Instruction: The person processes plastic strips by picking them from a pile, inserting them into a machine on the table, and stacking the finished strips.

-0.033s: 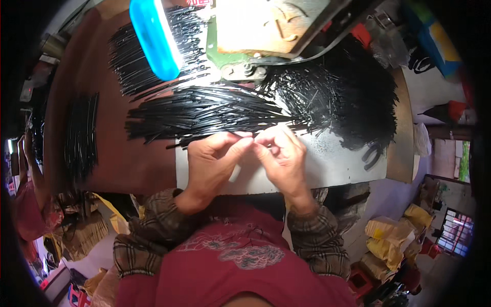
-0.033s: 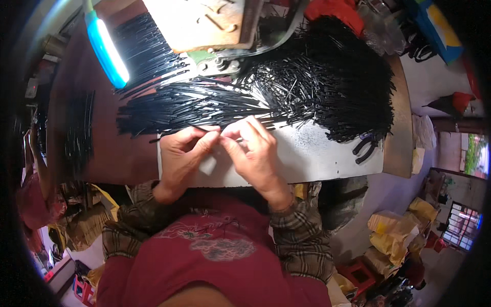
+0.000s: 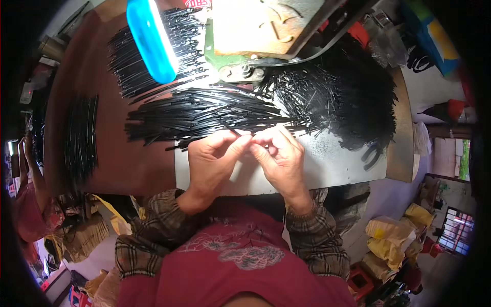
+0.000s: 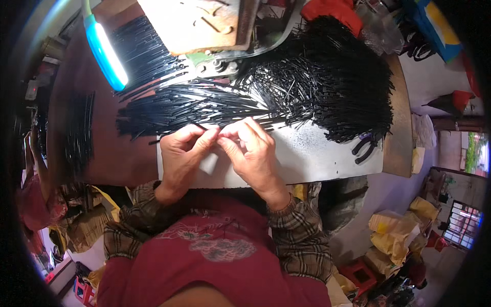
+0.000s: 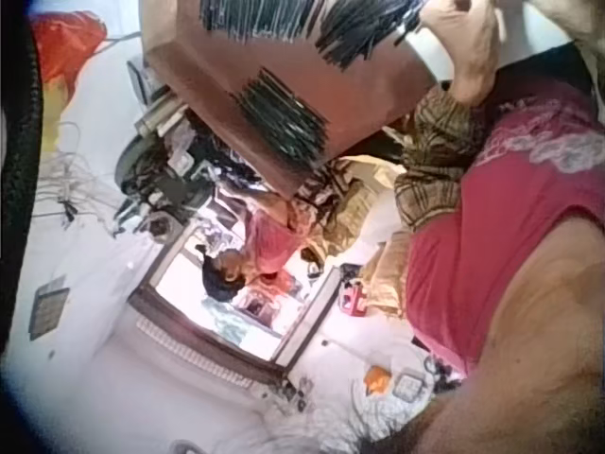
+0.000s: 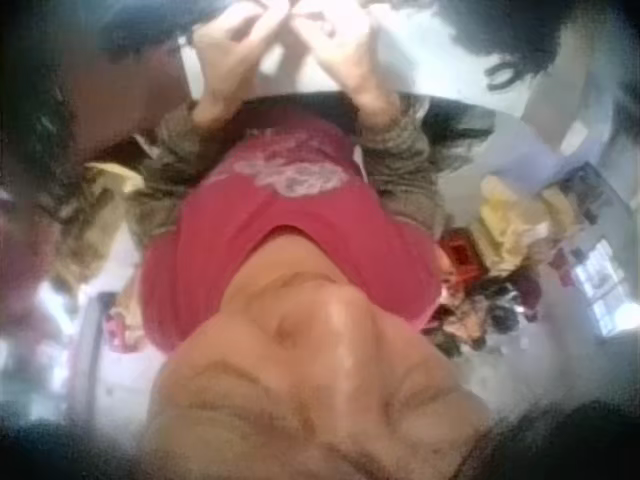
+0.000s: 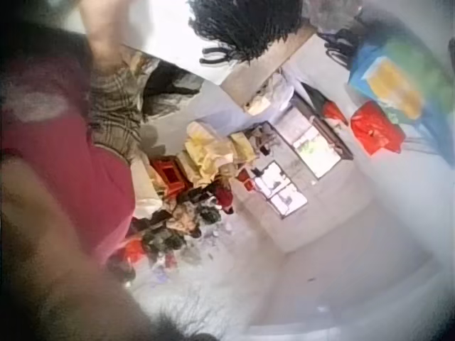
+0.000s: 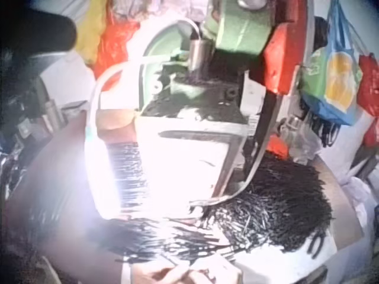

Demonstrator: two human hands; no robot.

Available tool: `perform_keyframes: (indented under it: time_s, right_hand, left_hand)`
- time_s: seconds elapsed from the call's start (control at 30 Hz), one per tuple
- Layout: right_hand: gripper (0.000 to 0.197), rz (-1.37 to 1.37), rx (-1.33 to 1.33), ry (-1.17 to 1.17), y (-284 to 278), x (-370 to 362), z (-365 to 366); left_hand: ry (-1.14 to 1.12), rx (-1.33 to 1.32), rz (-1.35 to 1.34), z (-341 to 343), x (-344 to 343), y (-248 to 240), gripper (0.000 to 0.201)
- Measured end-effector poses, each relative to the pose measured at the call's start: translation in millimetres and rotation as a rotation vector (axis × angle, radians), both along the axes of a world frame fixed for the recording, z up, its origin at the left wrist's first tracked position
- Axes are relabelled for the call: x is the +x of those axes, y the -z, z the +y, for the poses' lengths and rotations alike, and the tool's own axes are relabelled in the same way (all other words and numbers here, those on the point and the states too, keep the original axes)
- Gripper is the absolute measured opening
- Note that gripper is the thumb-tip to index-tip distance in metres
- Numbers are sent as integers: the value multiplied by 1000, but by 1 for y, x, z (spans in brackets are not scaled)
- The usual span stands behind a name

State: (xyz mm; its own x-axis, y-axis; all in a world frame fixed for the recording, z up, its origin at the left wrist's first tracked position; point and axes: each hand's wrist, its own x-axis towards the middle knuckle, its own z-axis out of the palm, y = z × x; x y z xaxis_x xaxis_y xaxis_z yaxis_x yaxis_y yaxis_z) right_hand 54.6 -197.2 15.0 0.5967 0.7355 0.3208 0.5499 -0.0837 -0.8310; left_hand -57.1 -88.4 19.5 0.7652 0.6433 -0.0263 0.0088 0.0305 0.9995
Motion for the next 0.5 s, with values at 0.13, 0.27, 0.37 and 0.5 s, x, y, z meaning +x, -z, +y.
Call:
perform_keyframes:
  time_s: [0.13, 0.27, 0.37, 0.5]
  right_hand:
    - [10, -45, 86, 228, -7, 42, -15]
    - [9, -100, -33, 483, -9, 88, -26]
    - [17, -216, -243, 656, -12, 88, -8]
    - [17, -269, -351, 719, -4, 92, -4]
  left_hand:
    - [-126, -188, -110, 3, 5, 7, 15]
    - [-67, -122, -37, 11, 1, 4, 20]
    - [-51, -89, -63, 6, 2, 4, 22]
    - [-32, -59, -69, 5, 0, 5, 21]
